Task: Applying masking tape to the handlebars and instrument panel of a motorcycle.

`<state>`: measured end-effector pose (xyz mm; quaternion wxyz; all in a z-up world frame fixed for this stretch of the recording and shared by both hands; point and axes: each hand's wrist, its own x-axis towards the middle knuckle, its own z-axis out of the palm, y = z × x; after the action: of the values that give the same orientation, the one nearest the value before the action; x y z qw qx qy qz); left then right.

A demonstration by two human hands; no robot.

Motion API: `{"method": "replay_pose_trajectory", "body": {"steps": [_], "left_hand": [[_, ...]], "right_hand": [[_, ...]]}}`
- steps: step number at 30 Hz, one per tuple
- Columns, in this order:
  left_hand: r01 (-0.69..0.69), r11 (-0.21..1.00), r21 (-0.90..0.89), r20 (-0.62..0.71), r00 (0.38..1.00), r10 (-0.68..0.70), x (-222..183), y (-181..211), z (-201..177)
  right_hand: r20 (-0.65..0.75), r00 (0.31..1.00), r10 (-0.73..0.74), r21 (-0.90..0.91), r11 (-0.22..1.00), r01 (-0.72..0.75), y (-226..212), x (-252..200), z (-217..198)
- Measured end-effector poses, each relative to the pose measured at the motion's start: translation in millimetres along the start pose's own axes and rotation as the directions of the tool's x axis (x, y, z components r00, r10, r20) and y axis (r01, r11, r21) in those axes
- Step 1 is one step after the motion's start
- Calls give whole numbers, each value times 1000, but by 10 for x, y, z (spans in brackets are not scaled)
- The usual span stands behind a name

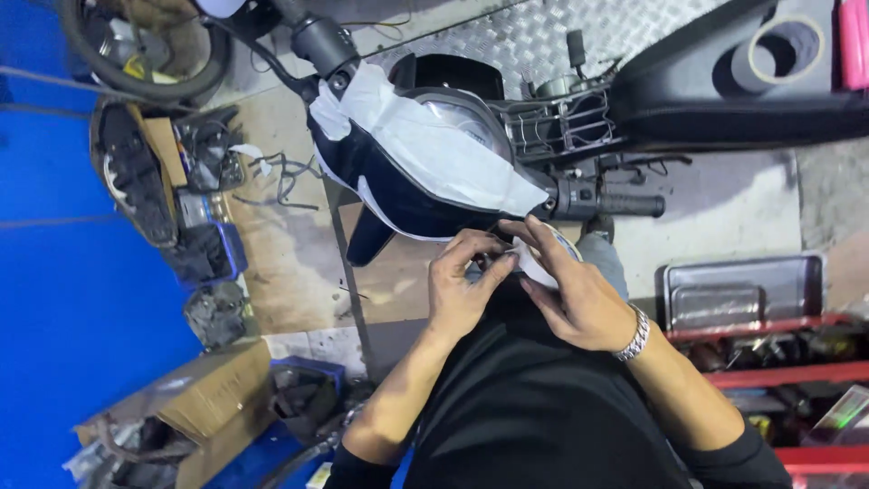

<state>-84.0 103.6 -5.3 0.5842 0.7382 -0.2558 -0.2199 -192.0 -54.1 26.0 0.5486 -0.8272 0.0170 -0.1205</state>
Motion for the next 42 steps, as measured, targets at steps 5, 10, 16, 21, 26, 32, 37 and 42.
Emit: {"method": "replay_pose_trajectory", "body": {"steps": [5, 10, 16, 21, 26, 32, 37, 42], "left_hand": [[-7, 997, -82, -84, 997, 0, 77, 243, 273], [-89, 992, 87, -177, 979, 103, 231, 502, 729], [-45, 990, 137, -95, 994, 59, 993, 135, 2049], [169, 943, 288, -31, 985, -167, 2056, -507, 3325], [264, 823, 503, -54, 960, -274, 2489, -1123, 3994], [339, 833, 438, -79, 937, -340, 2282, -995, 3803], [481, 838, 260, -106, 876, -470, 1502, -101, 2920], [194, 979, -66, -216, 955, -204, 965, 283, 1919]], "right_hand": [[86, 996, 31, 10, 999, -32, 68, -18, -394], [59, 984, 169, -64, 984, -165, 262, -123, -919], [-350, 935, -60, -515, 846, -138, 1561, -422, -2107], [-440, 896, 61, -726, 562, -395, 2925, -596, -3046], [-290, 957, 18, -890, 364, -276, 3234, -668, -3299], [-147, 987, -62, -752, 655, -71, 2659, -541, -2717], [-30, 980, -196, -826, 557, 86, 2155, -311, -2260], [42, 914, -403, -219, 889, 402, 1343, -29, -2151]]}}
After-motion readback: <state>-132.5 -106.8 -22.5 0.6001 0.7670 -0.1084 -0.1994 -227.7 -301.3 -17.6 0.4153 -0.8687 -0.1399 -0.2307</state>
